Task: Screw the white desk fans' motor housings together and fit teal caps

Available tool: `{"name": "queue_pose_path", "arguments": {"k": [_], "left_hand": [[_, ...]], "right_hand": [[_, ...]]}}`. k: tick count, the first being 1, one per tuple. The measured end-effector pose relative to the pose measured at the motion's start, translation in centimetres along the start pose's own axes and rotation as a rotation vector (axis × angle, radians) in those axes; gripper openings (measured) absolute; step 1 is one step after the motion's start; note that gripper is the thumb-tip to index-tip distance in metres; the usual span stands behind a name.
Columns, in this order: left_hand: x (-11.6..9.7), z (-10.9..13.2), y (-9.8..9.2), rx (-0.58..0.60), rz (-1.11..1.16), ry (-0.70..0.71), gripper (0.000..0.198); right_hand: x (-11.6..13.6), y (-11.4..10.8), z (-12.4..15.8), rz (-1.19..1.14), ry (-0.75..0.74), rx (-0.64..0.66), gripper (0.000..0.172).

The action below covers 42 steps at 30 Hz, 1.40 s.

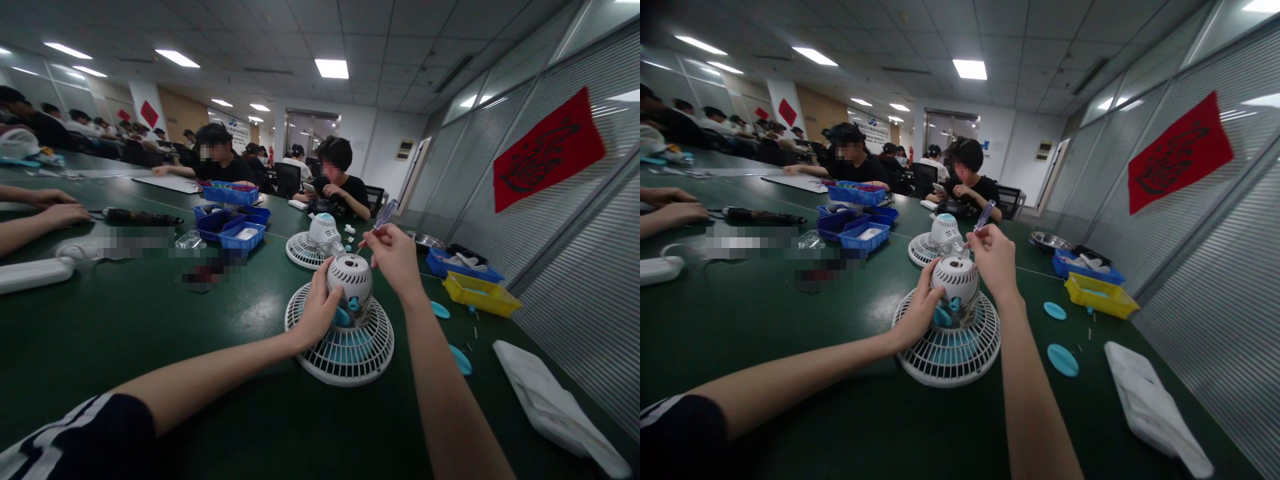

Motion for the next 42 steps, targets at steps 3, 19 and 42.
{"name": "queue_pose_path", "arguments": {"k": [3,19,42], "left_hand": [[-0.05,-0.01,-0.02,-0.006,0.005,0.01,0.05],[-0.21,-0.13,0.01,0.014,0.0,0.006,0.051],[-0.12,-0.21,0.08,0.029,0.009,0.006,0.054]], "right_hand": [[-0.43,0.01,-0.14,-0.035,0.014,-0.021,0.02],[-0.07,0.19,-0.07,-0.017,0.024,-0.013,0.022],[-0.1,0.01,-0.11,0.173,-0.061,-0.102,0.018]]}}
Point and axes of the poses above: each hand's wrist, its own z-axis away from the middle knuckle, its own y-axis out of the palm, x = y × z, the point moved 7 cm from there along -z, towards the middle knuckle, and after that the axes turned 15 degrees about y, right-handed, at the moved point
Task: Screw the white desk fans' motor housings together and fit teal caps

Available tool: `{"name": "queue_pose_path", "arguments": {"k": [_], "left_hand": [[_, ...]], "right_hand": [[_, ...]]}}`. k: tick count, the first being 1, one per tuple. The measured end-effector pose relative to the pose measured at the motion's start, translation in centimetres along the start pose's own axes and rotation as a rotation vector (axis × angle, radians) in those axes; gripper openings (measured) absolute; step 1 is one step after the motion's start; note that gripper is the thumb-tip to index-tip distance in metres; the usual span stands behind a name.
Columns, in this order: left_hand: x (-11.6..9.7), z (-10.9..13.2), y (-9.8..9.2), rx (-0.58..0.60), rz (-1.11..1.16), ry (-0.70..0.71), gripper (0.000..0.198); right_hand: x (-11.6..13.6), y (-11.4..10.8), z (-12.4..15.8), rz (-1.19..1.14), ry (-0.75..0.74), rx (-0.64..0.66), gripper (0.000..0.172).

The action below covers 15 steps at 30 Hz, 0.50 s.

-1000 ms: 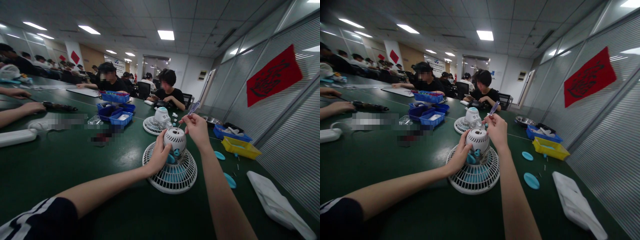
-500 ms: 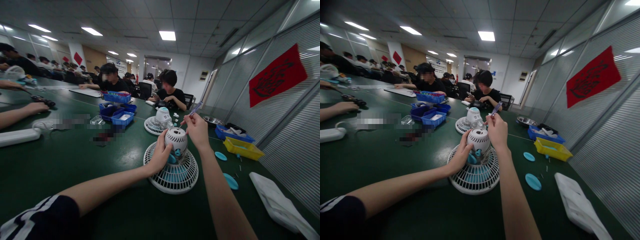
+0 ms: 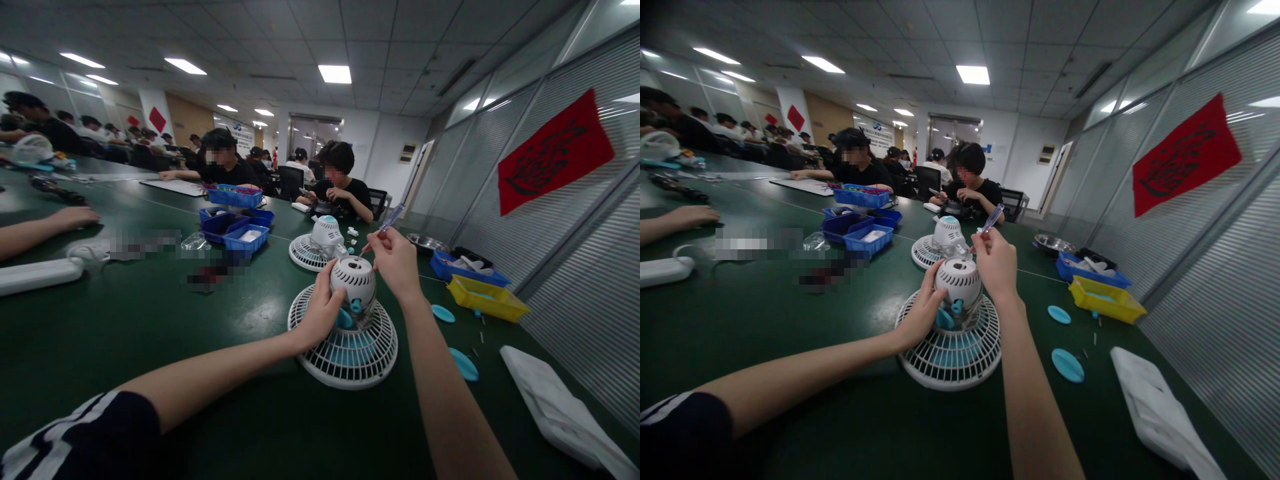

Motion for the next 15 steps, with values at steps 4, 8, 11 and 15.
{"name": "queue_pose_path", "arguments": {"k": [4,8,11,15], "left_hand": [[0.12,-0.04,0.03,0.007,-0.01,0.002,0.055],[0.12,-0.05,-0.01,0.003,-0.003,-0.005,0.055],[0.1,-0.05,-0.01,0.007,0.0,-0.009,0.055],[0.05,-0.07,-0.01,0.016,-0.016,-0.014,0.056]], "right_hand": [[-0.3,0.41,-0.09,0.045,-0.02,0.006,0.016],[-0.41,0.64,-0.14,0.061,-0.028,0.018,0.015],[-0.22,0.57,-0.06,0.054,-0.03,0.018,0.015],[0.2,0.23,0.14,0.085,-0.035,-0.038,0.016]]}}
Point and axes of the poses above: each hand's wrist, its own z-axis away from the middle knuckle, its own y-axis out of the palm, x = y × z, the point moved 7 cm from there along -z, towards the middle knuckle, and after that the axes turned 15 degrees about y, right-handed, at the moved point
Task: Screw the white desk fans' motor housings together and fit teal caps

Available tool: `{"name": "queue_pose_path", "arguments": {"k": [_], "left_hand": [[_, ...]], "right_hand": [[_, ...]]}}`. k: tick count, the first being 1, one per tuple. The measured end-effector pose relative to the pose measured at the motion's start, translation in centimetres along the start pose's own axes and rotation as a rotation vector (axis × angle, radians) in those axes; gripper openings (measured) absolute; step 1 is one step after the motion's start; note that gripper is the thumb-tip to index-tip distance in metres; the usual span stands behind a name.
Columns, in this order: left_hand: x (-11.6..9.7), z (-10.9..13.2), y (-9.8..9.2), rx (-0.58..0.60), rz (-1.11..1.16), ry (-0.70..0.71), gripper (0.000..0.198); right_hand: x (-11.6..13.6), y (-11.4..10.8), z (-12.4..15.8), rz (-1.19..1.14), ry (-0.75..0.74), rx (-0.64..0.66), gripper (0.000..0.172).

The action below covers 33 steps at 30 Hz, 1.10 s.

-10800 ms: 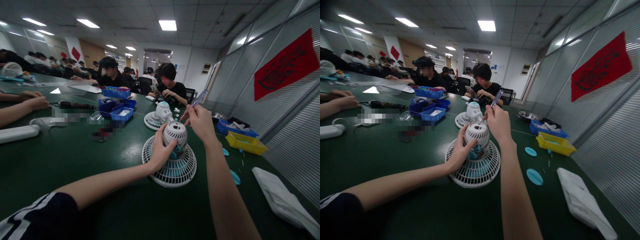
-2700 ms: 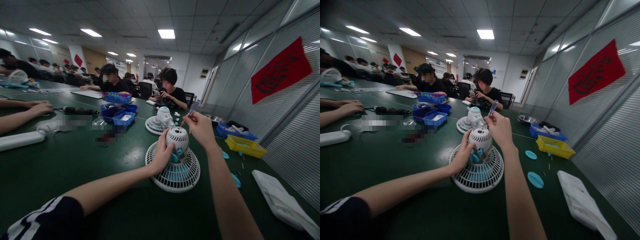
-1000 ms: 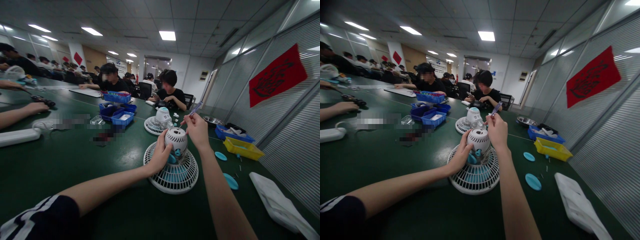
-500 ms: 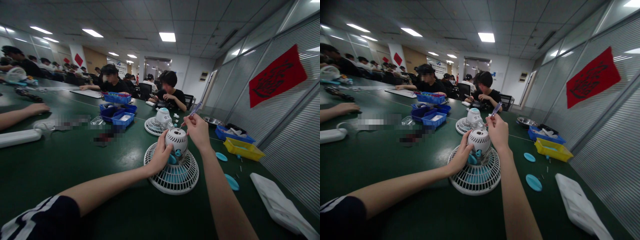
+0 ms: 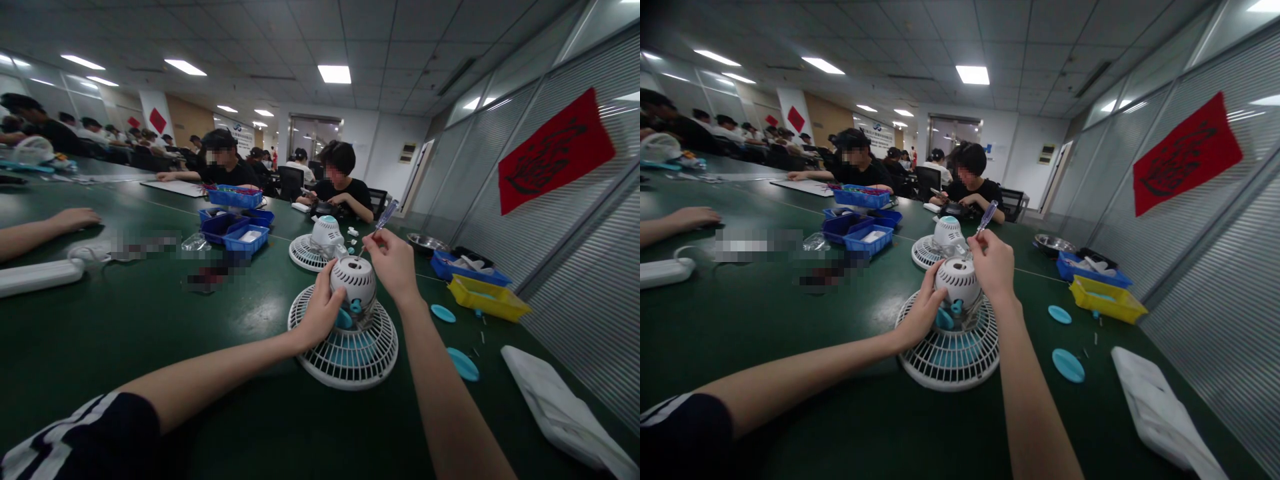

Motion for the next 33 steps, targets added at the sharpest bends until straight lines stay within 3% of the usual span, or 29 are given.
{"name": "queue_pose_path", "arguments": {"k": [18,25,33], "left_hand": [[0.1,0.0,0.0,-0.007,-0.008,0.026,0.055],[-0.1,0.0,0.0,-0.002,0.007,0.009,0.055],[-0.2,0.1,0.0,0.017,0.001,0.008,0.055]], "right_hand": [[-0.4,0.4,-0.4,-0.22,0.087,0.069,0.009],[0.0,-0.2,-0.1,-0.168,0.065,0.007,0.02],[-1.0,0.0,-0.4,-0.253,0.145,0.036,0.017]]}}
Point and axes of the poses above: each hand's wrist, its own z-axis away from the middle knuckle, its own y-axis out of the palm, x = y × z, the point moved 7 cm from there along -z, towards the middle knuckle, and after that the axes turned 15 degrees about y, right-handed, at the moved point
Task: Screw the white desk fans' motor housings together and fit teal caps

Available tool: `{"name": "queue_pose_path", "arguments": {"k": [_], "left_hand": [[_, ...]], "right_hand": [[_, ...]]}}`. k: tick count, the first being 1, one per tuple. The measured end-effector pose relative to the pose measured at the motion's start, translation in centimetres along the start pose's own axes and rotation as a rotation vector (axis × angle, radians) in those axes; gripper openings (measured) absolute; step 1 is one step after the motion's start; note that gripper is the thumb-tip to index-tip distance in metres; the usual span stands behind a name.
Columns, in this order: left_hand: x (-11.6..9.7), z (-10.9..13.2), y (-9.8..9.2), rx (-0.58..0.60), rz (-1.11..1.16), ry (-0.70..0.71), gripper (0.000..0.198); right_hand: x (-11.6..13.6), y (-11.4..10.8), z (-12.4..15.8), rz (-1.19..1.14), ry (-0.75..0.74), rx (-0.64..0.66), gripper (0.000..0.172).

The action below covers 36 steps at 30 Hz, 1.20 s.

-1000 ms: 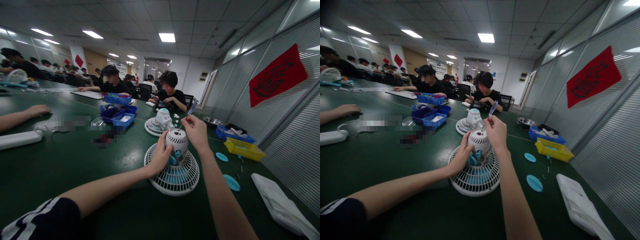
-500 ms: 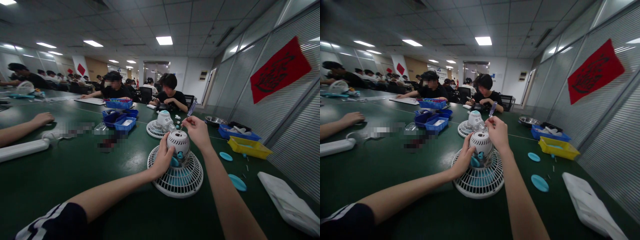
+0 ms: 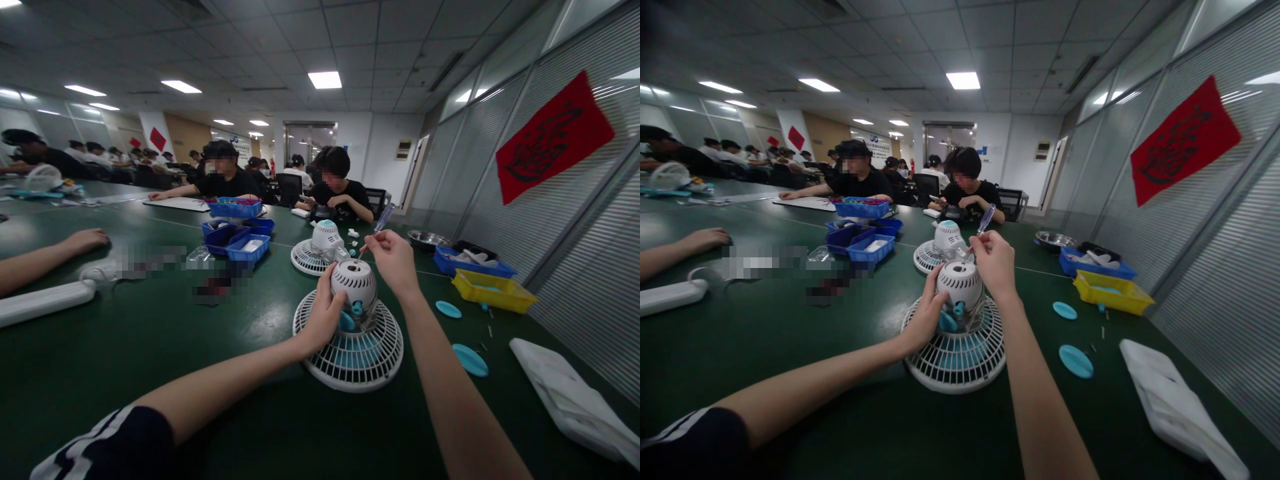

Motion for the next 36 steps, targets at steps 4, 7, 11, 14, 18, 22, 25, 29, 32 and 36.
{"name": "queue_pose_path", "arguments": {"k": [4,7,11,14,18,22,25,29,32,36], "left_hand": [[0.0,0.0,0.0,-0.002,0.002,-0.009,0.055],[0.0,-0.1,-0.1,-0.009,-0.001,0.006,0.055],[0.2,-0.1,-0.1,-0.007,-0.002,0.004,0.055],[0.1,-0.1,-0.1,-0.011,-0.005,0.019,0.054],[0.2,-0.2,0.0,-0.003,-0.004,0.017,0.053],[0.1,-0.2,-0.1,0.0,-0.005,0.015,0.054],[0.0,-0.2,-0.1,0.015,-0.001,0.008,0.054],[0.0,-0.3,-0.1,0.016,0.004,0.018,0.054],[0.1,-0.3,-0.1,0.017,0.011,0.015,0.054],[0.1,-0.3,-0.1,0.02,0.012,0.021,0.054]], "right_hand": [[-0.1,0.0,-0.2,0.002,0.008,0.03,0.014],[-0.2,0.0,-0.2,-0.001,0.01,0.046,0.017],[-0.3,0.0,-0.3,-0.004,0.026,0.075,0.019],[-0.1,0.2,-0.2,-0.013,-0.007,0.094,0.019],[0.3,0.3,0.0,-0.011,-0.036,0.096,0.018],[0.5,0.2,0.2,0.004,-0.048,0.073,0.018],[0.6,0.1,0.3,0.063,-0.072,0.038,0.015],[1.0,0.1,0.5,0.143,-0.126,-0.001,0.01],[0.9,0.3,0.4,0.103,-0.113,0.017,0.014],[0.4,0.5,0.1,0.006,-0.068,0.045,0.02]]}}
Point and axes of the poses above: each hand's wrist, its own z-axis away from the middle knuckle, its own y-axis out of the palm, x = y × z, the point moved 7 cm from there along -z, towards the middle knuckle, and after that the axes turned 15 degrees about y, right-handed, at the moved point
